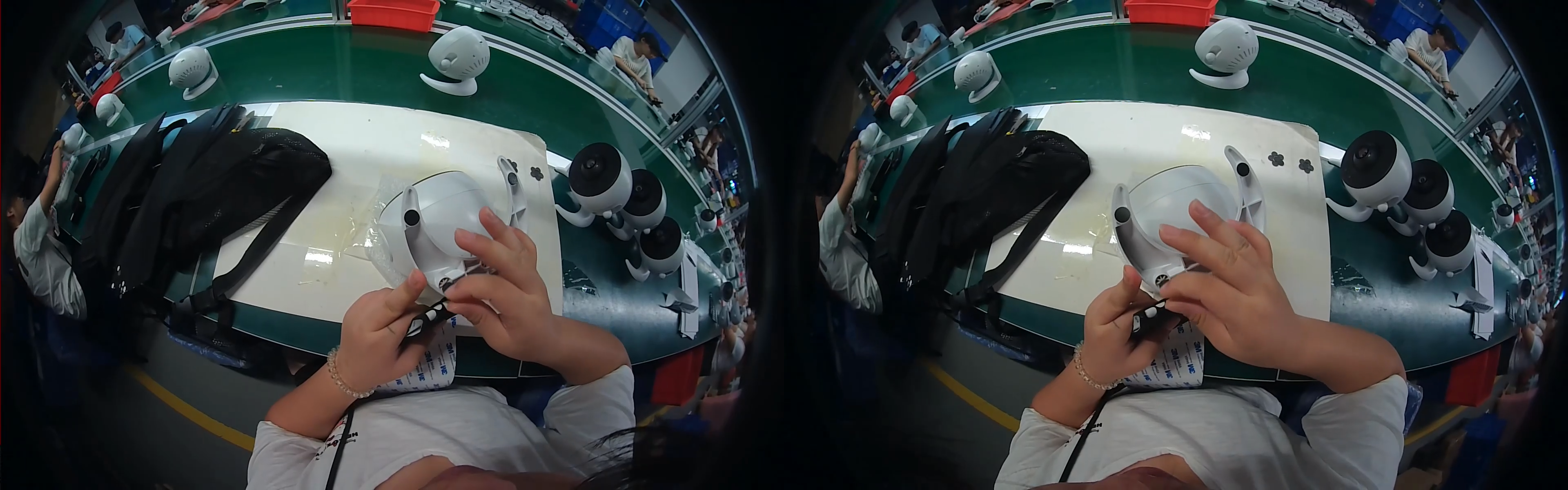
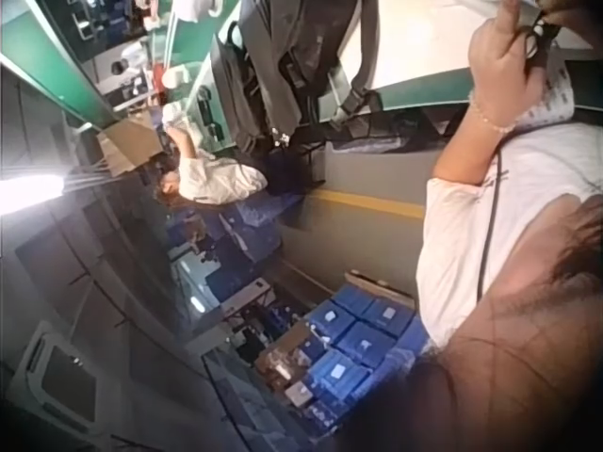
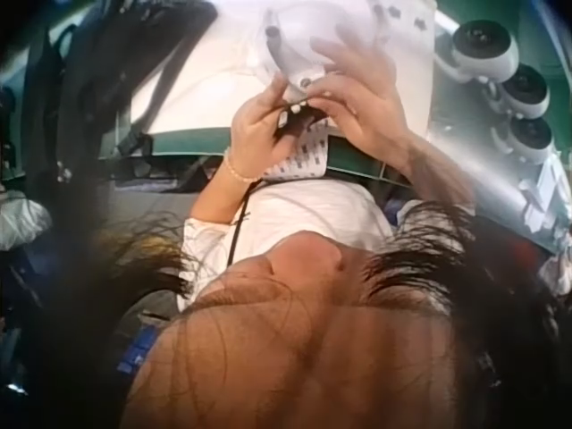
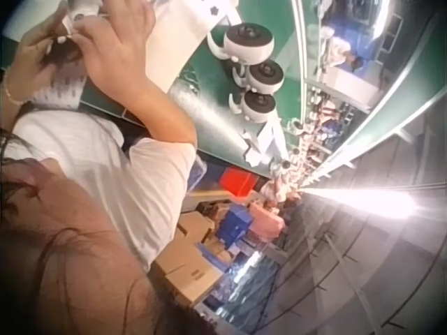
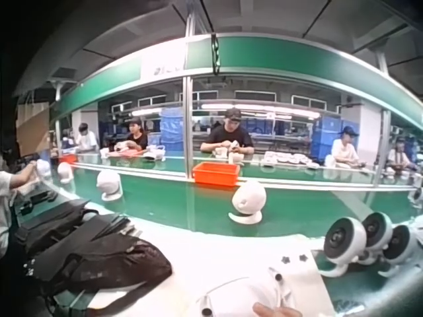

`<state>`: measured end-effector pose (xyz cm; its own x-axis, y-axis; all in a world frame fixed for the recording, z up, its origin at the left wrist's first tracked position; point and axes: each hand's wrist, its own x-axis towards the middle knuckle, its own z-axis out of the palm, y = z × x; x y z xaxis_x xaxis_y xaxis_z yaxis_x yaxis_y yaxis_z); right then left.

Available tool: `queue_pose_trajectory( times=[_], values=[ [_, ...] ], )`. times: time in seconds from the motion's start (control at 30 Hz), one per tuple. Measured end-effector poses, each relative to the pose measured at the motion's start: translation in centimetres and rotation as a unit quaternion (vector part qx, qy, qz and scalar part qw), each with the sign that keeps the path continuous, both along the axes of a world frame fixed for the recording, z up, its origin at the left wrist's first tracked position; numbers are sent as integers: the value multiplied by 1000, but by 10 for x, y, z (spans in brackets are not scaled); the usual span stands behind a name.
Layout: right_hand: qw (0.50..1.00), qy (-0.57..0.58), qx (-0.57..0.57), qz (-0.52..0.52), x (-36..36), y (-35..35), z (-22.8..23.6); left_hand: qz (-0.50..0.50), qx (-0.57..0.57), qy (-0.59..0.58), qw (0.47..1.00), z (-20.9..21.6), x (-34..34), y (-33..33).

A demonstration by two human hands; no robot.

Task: Attaching rubber feet to the base of security camera housings on an assembly line.

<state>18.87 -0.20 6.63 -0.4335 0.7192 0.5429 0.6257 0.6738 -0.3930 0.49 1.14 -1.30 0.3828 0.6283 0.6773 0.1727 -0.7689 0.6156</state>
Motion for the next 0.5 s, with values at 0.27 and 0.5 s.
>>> queue_pose_trajectory(
  times=[0.27,0.5],
  values=[
    [997,-12,-75,-4,-4,4,19,20,0,-14,1000,3,2,-2],
    [997,-28,-71,-19,-9,8,19,11,12,-31,999,3,3,1]
  ],
)
